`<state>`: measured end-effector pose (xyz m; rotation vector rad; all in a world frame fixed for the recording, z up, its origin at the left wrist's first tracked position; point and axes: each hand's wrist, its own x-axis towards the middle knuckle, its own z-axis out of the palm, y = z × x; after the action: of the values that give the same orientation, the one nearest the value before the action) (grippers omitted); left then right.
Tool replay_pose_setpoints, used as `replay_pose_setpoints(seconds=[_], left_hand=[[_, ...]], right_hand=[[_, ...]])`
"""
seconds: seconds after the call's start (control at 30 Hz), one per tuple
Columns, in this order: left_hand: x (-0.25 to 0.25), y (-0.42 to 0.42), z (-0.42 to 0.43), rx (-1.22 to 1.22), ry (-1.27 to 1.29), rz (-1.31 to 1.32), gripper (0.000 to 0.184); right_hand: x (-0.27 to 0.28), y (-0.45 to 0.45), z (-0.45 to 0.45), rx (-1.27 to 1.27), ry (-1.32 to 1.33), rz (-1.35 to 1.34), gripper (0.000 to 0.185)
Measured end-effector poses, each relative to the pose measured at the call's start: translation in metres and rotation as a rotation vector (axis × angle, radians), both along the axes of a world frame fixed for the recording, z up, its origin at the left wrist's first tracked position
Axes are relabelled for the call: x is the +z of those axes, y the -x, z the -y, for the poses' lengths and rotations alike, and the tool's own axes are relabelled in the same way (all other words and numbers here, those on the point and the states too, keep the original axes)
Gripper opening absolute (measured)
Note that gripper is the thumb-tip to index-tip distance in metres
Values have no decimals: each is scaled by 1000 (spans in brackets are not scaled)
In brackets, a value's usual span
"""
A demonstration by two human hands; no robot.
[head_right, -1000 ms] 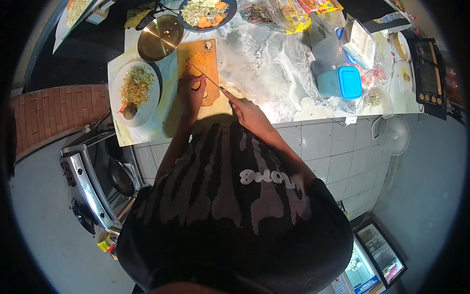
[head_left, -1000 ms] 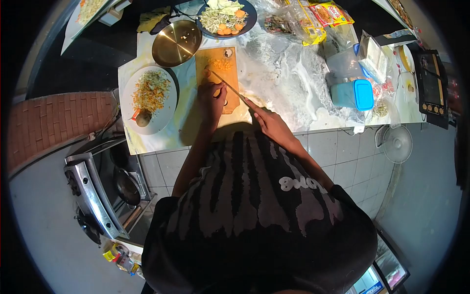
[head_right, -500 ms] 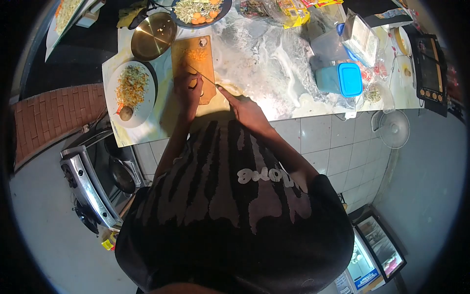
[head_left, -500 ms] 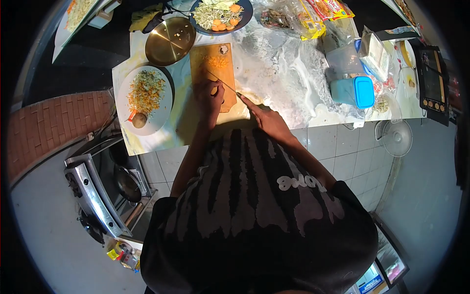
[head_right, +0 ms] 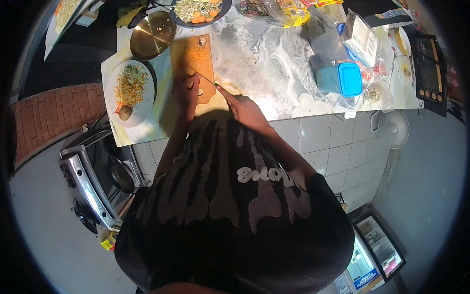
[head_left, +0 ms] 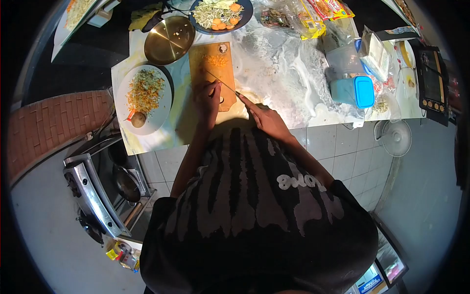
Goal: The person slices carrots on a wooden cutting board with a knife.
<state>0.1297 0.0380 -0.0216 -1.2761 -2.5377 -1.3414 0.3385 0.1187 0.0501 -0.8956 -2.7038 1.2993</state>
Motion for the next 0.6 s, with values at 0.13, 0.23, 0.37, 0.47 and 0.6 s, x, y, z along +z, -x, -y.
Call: replay_pose_setpoints(seconds=[0.13, 0.23, 0.37, 0.47, 0.6], left_hand=[[5, 0, 0, 0, 19, 25, 20], [9, 0, -3, 27, 14, 114, 31], [48, -17, -9, 55, -275, 315, 37], [86, -44, -4, -293, -263, -124, 35], [89, -57, -8, -665, -346, -402, 34]], right_hand=[[3, 0, 1, -8, 75, -21, 60], [-13, 2, 2, -86, 47, -323, 57], [10, 6, -22, -331, 869, -141, 58], [25, 18, -29, -415, 1176, -323, 63], [19, 31, -29, -339, 1031, -497, 68]])
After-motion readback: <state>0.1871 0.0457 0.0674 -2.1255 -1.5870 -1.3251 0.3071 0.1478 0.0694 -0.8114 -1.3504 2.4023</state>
